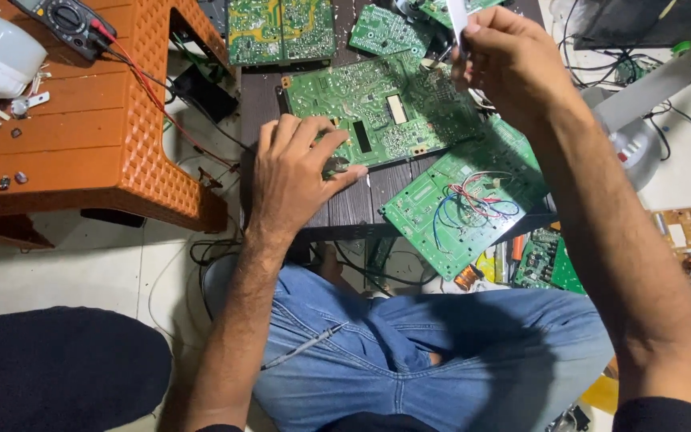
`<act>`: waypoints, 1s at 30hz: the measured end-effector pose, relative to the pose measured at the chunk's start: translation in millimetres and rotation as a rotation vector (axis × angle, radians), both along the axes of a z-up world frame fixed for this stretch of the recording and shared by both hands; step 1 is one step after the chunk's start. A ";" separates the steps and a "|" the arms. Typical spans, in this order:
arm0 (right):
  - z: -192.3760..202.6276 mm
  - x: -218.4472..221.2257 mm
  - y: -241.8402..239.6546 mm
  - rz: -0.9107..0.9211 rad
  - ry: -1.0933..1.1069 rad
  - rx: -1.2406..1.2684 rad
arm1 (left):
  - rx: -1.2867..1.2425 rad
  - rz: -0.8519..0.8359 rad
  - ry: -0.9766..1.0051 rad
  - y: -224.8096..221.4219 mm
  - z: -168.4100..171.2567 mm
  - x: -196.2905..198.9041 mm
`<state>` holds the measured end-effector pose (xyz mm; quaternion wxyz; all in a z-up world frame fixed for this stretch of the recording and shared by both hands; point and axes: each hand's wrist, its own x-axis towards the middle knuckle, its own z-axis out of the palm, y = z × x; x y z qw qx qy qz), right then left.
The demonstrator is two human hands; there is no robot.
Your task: Testing and repairing electronic circuit boards using a multimeter and soldering iron.
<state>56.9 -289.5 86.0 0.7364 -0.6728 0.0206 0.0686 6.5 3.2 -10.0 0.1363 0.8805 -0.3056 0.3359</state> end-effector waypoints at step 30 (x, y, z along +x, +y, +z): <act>-15.5 3.9 5.4 -0.042 -0.021 0.270 | 0.007 0.010 -0.005 -0.2 -2.9 0.1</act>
